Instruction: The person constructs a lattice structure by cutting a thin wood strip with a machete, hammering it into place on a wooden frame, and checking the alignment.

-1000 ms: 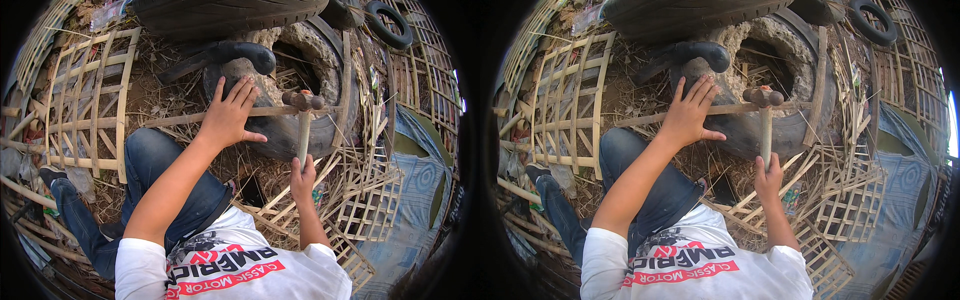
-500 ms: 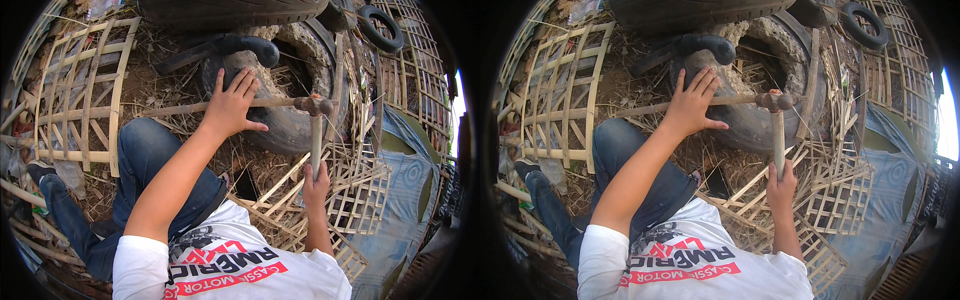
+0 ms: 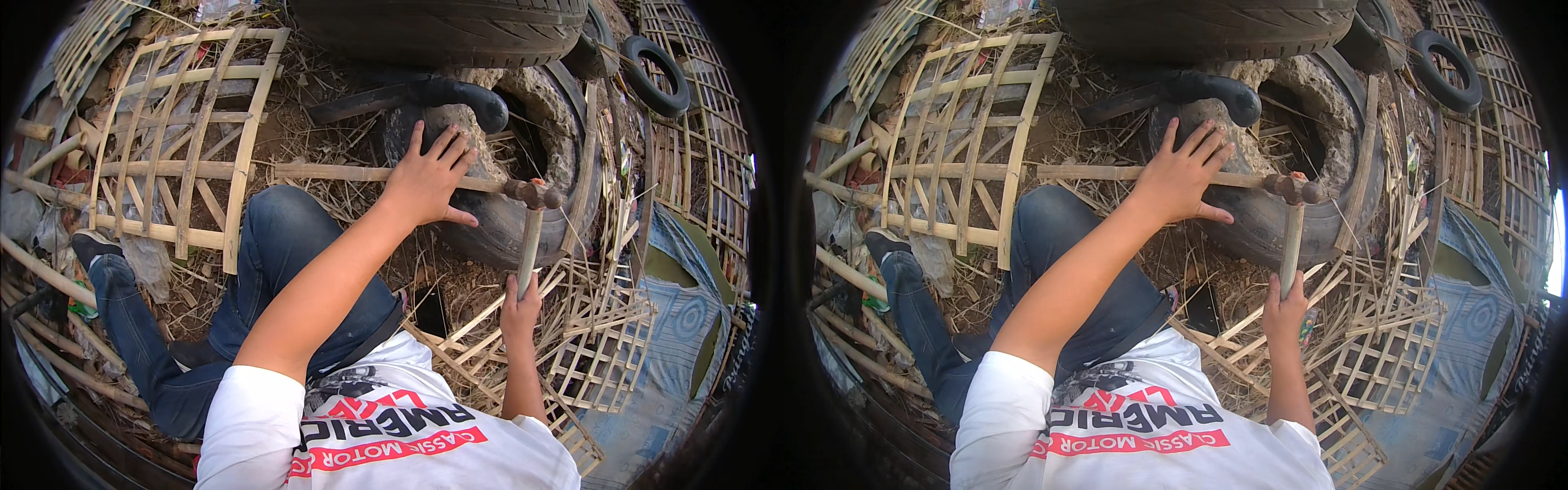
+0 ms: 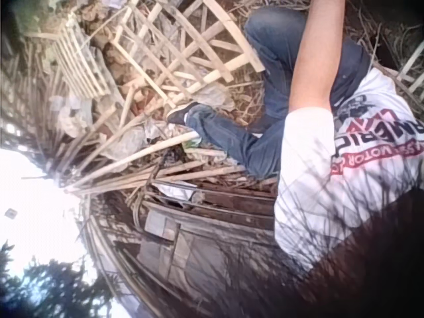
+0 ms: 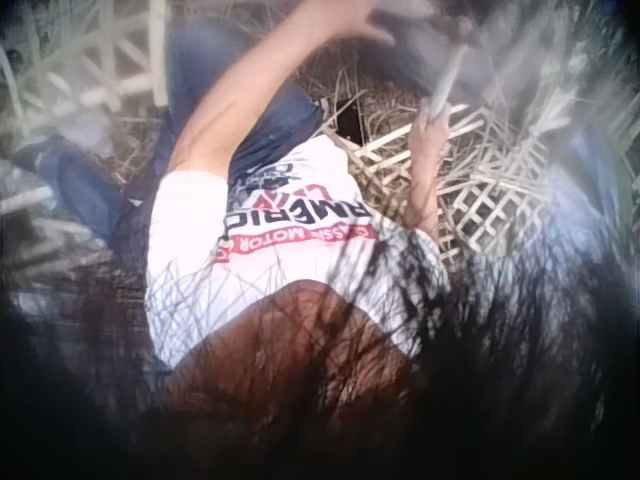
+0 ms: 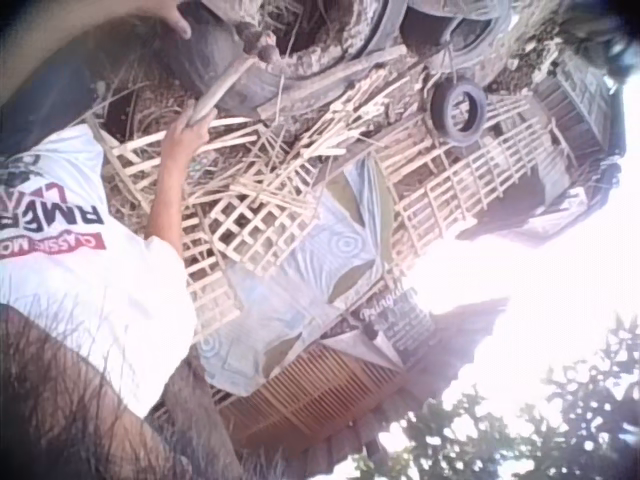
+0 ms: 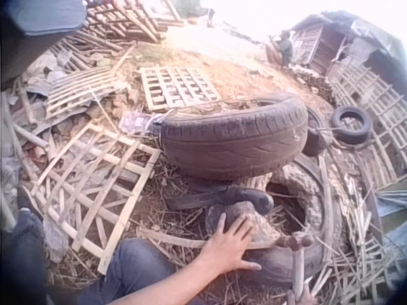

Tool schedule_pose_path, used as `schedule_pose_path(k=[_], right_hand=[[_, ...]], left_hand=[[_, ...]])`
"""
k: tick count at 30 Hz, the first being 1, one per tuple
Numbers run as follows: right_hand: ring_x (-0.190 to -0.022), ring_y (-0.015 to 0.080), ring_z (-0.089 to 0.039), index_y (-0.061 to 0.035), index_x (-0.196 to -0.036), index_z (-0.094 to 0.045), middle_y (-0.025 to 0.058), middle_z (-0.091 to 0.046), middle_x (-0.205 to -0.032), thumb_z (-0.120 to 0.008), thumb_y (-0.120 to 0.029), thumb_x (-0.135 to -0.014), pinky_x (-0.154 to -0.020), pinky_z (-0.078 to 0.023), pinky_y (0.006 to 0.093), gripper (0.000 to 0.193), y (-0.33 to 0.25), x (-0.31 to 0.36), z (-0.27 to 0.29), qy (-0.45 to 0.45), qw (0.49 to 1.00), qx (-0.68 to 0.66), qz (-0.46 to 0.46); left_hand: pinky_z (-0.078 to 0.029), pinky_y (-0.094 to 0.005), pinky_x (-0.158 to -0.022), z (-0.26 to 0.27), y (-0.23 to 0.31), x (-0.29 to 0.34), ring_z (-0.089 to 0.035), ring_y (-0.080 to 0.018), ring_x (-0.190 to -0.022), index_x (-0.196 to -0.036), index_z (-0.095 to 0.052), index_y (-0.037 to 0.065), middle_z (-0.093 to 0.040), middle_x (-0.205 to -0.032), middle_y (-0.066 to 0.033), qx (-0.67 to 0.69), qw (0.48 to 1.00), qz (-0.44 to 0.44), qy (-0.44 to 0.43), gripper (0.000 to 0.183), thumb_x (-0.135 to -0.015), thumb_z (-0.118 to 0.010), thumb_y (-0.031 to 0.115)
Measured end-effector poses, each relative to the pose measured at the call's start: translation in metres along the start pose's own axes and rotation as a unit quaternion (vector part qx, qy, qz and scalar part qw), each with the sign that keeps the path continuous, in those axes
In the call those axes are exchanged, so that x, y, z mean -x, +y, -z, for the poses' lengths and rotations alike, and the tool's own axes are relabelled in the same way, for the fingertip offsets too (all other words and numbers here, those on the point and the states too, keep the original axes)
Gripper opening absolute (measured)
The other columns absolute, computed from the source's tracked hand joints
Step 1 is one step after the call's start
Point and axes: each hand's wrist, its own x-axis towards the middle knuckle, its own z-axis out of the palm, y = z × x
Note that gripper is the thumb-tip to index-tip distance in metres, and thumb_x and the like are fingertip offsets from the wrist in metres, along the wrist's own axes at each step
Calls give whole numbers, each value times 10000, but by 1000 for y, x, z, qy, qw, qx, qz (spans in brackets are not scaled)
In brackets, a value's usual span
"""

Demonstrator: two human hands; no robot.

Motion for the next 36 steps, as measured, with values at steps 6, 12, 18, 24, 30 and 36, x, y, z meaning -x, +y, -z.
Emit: schedule_pose_path(k=[6,12,18,24,30,36], right_hand=[[-557,220,-553,-1,-969,-515,144,-555,-637,-557,-187,-953,-552,-436,365,191,7,-2,-7,-29,999,-31,-16],[-585,157,-488,0,-980,-510,101,-527,-653,-555,-203,-962,-552,-407,329,208,3,4,-3,-20,998,-49,-17],[-587,130,-457,-3,-964,-503,75,-517,-651,-549,-216,-971,-551,-399,314,217,10,0,9,-35,998,-46,13],[-577,175,-454,-13,-975,-531,103,-492,-651,-550,-223,-966,-555,-396,348,212,22,3,10,-9,997,-71,9],[-554,59,-382,-17,-948,-530,-26,-424,-652,-508,-208,-993,-490,-319,255,198,36,25,23,11,994,-107,-26],[-537,58,-412,-14,-982,-533,-25,-452,-643,-535,-191,-980,-482,-336,245,177,2,-2,42,22,994,-88,55]], left_hand=[[-271,-539,-1094,17,-4,1,-453,-315,-1241,-1195,-531,12,-508,-1238,-193,52,995,5,84,931,-674,-564,782],[-380,-443,-973,-1,-5,2,-546,-293,-1012,-1015,-566,27,-549,-1000,-116,82,989,106,64,833,-646,-610,772],[-152,-588,-1125,-14,17,17,-268,-305,-1391,-1294,-453,12,-379,-1408,-198,30,987,103,119,996,-669,-606,771],[-80,-618,-1131,-32,13,21,-178,-333,-1440,-1401,-375,28,-269,-1508,-203,20,988,123,94,1030,-697,-573,753],[-88,-620,-1132,-20,7,14,-196,-309,-1440,-1352,-483,62,-333,-1484,-193,0,996,40,79,967,-710,-500,785],[-77,-654,-1115,-16,8,18,-182,-330,-1440,-1387,-451,85,-310,-1499,-187,-17,997,63,44,993,-707,-474,807]])
